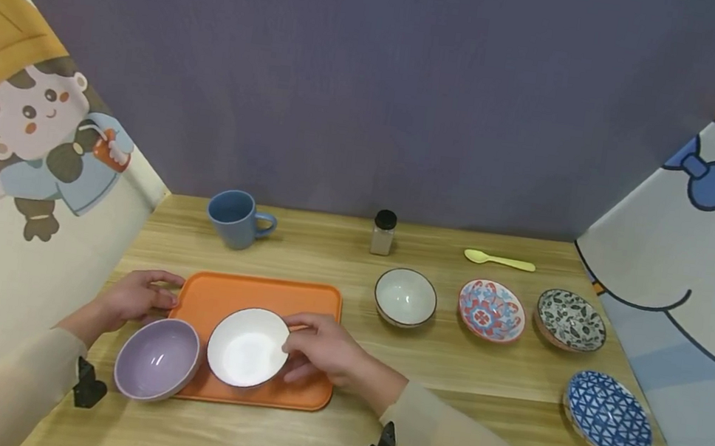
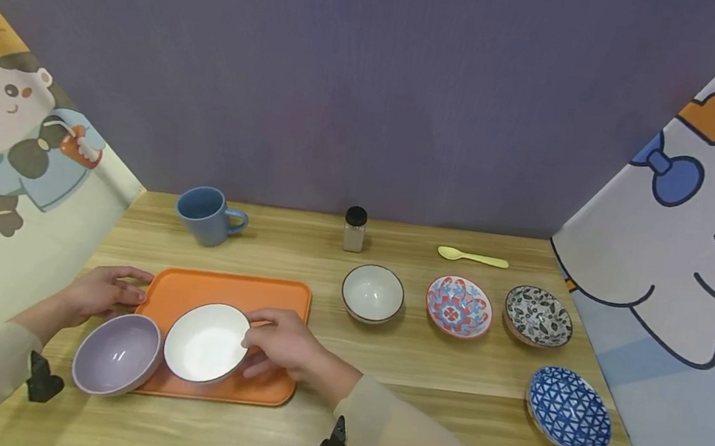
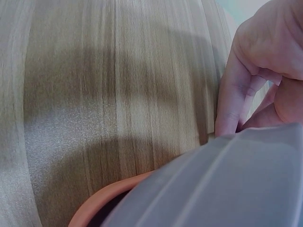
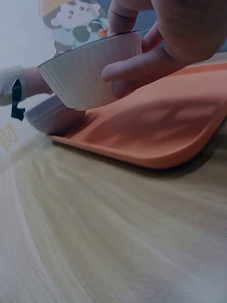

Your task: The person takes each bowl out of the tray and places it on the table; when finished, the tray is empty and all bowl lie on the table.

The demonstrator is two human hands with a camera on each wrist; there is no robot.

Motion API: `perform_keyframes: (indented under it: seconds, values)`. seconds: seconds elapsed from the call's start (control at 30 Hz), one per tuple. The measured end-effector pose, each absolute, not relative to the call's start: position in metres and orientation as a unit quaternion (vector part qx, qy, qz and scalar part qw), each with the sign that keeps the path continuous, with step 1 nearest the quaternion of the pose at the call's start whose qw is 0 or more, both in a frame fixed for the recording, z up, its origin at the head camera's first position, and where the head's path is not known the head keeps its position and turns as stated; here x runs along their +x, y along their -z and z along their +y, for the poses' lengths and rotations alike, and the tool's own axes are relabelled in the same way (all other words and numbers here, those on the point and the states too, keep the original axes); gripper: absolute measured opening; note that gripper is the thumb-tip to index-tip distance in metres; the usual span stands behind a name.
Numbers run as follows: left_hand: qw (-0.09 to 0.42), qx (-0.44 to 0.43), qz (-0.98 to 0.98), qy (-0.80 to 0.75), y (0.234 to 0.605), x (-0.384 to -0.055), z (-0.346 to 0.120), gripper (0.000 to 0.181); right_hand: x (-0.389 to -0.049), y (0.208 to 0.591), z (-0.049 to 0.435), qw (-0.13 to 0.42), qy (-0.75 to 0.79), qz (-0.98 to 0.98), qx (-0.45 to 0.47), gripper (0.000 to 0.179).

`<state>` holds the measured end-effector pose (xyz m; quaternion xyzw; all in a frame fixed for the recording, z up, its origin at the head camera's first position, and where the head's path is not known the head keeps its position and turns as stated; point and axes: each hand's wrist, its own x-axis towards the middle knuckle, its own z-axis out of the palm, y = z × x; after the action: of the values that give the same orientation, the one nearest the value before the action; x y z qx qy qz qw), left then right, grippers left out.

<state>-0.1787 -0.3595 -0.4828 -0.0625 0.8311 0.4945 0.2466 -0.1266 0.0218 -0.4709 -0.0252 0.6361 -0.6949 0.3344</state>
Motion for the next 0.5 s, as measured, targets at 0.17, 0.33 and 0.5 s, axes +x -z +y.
perform_keyframes:
  seconds: [0.17,0.33,0.5]
  values:
    - [0.248,-0.062,0.832,-0.492,0.484,-0.179,-0.361,0.053,-0.128,0.462,0.042,0.334,0.701,0.63,-0.032,0.054]
    - [0.248,-0.06,0.836,-0.486,0.485,-0.18,-0.362,0.054,-0.129,0.449,0.065,0.322,0.702,0.634,-0.04,0.056]
    - [0.248,-0.058,0.836,-0.487,0.486,-0.18,-0.363,0.053,-0.129,0.437,0.088,0.298,0.694,0.654,-0.046,0.057]
